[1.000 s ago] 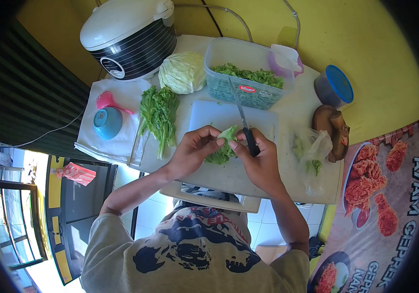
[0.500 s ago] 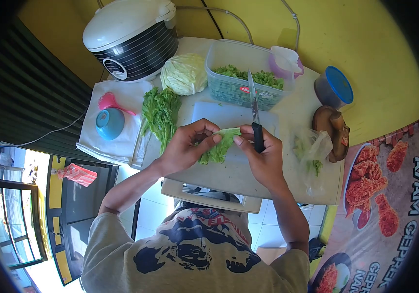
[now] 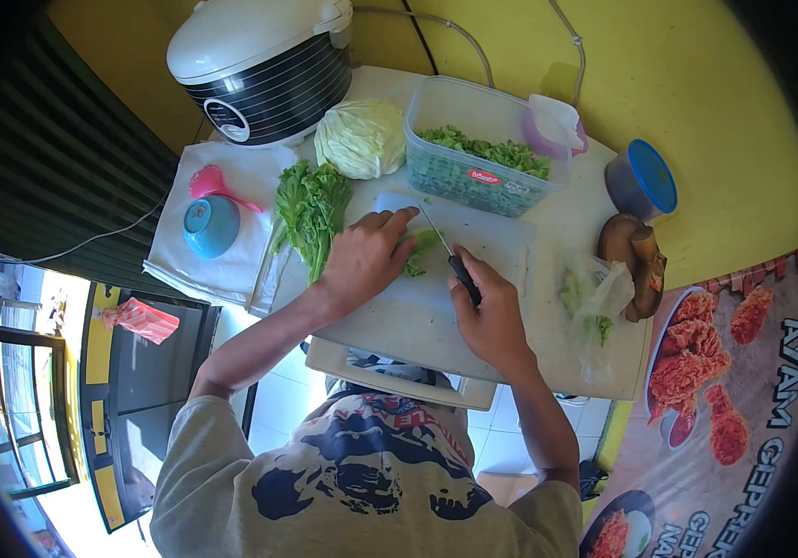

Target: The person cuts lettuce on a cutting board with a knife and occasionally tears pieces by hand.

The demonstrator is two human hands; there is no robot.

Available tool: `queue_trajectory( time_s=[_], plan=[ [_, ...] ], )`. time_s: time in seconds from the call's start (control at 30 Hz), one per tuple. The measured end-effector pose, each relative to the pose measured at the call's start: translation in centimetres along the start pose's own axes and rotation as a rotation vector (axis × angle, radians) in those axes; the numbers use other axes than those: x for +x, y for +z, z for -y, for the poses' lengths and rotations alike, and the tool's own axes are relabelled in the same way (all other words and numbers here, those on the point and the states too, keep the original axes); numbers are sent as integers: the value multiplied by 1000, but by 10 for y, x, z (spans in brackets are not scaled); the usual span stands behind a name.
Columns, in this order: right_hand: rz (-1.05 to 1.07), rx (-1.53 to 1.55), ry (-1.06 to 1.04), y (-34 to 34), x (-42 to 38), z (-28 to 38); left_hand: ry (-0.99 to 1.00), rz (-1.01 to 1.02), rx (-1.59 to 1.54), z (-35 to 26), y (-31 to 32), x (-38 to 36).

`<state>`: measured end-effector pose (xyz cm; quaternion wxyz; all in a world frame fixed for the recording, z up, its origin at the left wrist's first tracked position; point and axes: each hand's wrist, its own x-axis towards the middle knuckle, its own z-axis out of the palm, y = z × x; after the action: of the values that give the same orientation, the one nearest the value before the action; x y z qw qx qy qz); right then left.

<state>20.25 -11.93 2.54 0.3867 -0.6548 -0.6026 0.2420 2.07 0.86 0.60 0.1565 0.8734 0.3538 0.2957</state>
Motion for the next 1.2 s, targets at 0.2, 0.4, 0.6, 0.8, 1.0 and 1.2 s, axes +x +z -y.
queue_trajectory(
  time_s=[0.2, 0.4, 0.6, 0.8, 1.0, 1.2],
  plan=[
    [34, -284, -73, 8, -30, 5, 166, -83, 189, 9, -4, -1],
    [44, -480, -59, 12, -43, 3, 285, 40, 242, 15, -2, -13],
    [69, -528, -29, 7, -45, -1, 333, 78, 244, 13, -5, -14],
    [55, -515, -78, 3, -46, -7, 344, 134, 276, 16, -4, -15],
    [44, -429, -96, 2, -47, -12, 318, 139, 292, 13, -5, -15],
    [63, -445, -114, -1, -45, -14, 312, 147, 263, 14, -5, -14]
  ],
)
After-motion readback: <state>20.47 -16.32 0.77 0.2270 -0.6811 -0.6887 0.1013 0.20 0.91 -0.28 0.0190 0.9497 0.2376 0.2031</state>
